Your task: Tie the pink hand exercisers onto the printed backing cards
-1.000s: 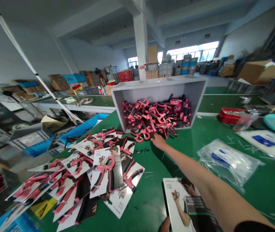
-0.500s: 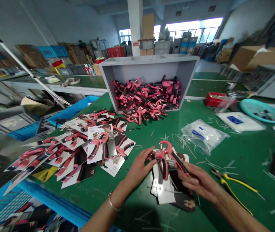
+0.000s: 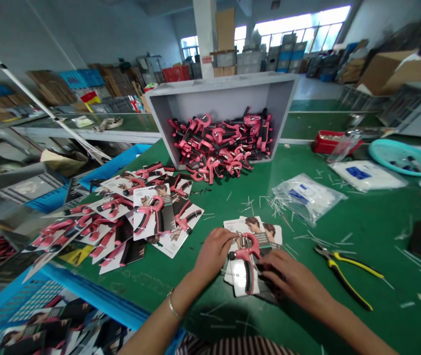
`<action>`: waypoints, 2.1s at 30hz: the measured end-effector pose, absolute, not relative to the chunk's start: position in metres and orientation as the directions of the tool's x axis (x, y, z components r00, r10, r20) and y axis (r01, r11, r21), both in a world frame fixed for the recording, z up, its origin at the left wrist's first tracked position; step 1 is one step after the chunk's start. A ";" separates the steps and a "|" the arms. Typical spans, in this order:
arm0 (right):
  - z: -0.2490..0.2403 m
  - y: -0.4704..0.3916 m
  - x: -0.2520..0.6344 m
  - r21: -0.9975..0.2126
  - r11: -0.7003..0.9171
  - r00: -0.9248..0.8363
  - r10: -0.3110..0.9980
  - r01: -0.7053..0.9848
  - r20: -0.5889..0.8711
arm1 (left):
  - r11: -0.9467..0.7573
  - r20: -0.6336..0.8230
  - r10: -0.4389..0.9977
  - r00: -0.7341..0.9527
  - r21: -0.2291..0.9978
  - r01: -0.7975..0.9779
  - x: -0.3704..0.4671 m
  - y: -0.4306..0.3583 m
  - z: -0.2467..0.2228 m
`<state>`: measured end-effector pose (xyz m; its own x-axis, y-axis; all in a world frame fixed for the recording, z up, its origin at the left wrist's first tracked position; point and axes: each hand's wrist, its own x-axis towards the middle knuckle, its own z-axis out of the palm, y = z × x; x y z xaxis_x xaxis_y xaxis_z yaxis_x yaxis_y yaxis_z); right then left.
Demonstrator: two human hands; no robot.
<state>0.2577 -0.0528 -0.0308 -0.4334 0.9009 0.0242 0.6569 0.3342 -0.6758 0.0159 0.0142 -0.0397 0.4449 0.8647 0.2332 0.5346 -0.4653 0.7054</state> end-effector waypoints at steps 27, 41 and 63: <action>-0.048 -0.020 0.242 -0.872 0.141 -0.318 0.948 0.469 -0.017 | -0.351 0.160 0.887 0.433 0.842 0.410 0.049 0.018 -0.063; -0.049 -0.014 0.245 -0.812 0.151 -0.385 0.918 0.564 -0.096 | -0.352 0.176 0.889 0.423 0.855 0.382 0.050 0.016 -0.066; -0.053 -0.028 0.231 -0.789 0.064 -0.140 0.990 0.612 -0.027 | -0.553 0.304 0.828 0.472 0.583 0.595 0.051 -0.002 -0.031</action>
